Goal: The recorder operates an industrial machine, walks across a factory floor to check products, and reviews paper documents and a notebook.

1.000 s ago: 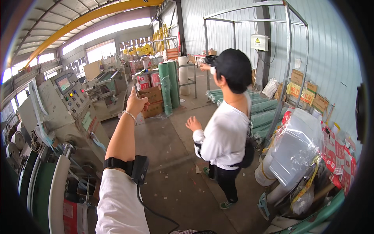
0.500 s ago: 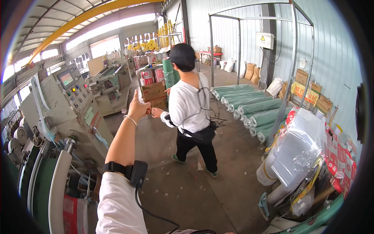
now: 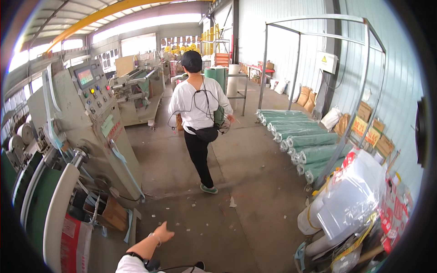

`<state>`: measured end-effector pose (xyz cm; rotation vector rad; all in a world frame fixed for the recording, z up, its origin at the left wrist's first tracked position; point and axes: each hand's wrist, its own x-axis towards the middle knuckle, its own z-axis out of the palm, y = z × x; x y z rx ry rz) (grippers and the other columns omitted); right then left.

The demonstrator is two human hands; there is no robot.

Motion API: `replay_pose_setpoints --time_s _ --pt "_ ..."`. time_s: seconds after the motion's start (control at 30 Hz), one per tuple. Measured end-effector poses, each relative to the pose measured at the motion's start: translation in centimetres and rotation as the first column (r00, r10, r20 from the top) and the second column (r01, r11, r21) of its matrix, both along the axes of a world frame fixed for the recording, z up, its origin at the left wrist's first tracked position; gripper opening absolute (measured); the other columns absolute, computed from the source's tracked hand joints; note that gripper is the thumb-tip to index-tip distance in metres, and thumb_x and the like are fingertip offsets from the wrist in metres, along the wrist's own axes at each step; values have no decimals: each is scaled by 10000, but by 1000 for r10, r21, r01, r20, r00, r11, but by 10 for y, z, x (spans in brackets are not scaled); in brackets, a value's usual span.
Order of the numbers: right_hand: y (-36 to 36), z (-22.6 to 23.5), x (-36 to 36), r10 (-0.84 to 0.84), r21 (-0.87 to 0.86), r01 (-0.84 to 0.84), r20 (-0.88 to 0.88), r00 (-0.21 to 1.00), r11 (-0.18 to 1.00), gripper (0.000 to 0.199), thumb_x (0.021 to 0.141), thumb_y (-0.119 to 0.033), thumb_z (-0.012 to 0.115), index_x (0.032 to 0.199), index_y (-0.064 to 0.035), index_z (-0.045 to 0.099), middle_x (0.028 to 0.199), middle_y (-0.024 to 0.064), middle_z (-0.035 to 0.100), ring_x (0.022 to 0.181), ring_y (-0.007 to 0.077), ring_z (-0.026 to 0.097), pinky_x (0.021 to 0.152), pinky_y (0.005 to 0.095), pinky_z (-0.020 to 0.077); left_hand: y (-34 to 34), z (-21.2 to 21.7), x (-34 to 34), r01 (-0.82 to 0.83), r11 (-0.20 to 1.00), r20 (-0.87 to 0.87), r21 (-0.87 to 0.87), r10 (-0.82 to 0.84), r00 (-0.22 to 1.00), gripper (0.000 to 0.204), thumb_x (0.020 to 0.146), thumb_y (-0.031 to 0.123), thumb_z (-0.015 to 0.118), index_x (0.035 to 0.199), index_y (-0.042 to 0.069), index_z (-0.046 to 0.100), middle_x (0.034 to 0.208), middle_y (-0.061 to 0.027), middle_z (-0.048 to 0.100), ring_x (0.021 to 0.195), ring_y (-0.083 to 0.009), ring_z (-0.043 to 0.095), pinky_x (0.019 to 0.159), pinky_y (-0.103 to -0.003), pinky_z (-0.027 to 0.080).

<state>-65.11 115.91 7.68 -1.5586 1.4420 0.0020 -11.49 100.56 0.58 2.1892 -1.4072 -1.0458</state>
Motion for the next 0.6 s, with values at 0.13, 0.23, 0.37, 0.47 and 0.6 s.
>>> replay_pose_setpoints --time_s 0.13,0.23,0.37,0.47,0.6 --pt "-51 -8 16 74 12 -73 -29 997 997 493 882 -366 543 1280 -75 558 1306 208 538 1216 365 497 1003 422 404 59 -26 9 -160 952 -44 260 177 983 824 784 211 717 1402 -103 272 956 -178 673 764 -220 677 691 -327 540" --pt "-114 -12 51 173 2 -173 -46 984 985 476 886 -340 547 1278 -71 558 1299 206 545 1209 368 503 996 425 409 92 -45 24 -180 912 62 368 169 984 495 817 249 669 1207 -17 521 1045 -194 637 791 -238 680 693 -355 542" --pt "-207 52 145 96 -145 -109 -95 991 983 351 905 -276 551 1167 -51 611 1162 205 615 1130 376 547 940 429 438 94 -141 67 -311 854 -128 417 394 910 406 850 215 641 1179 -5 557 879 -148 615 675 -206 611 582 -345 479" --pt "-292 11 187 306 -318 -292 -8 952 902 271 915 -259 556 1066 -46 632 1055 203 634 1043 373 577 880 427 463 75 -236 103 -467 822 -418 325 568 709 342 874 190 620 1159 4 583 754 -115 598 587 -182 559 499 -339 431" --pt "-373 -5 246 506 -392 -488 -63 860 780 231 902 -233 586 1035 -49 635 1018 186 638 949 362 602 813 435 482 -17 -125 116 -690 679 -536 252 691 484 391 882 128 605 1245 7 523 698 -96 582 533 -159 526 452 -305 406"
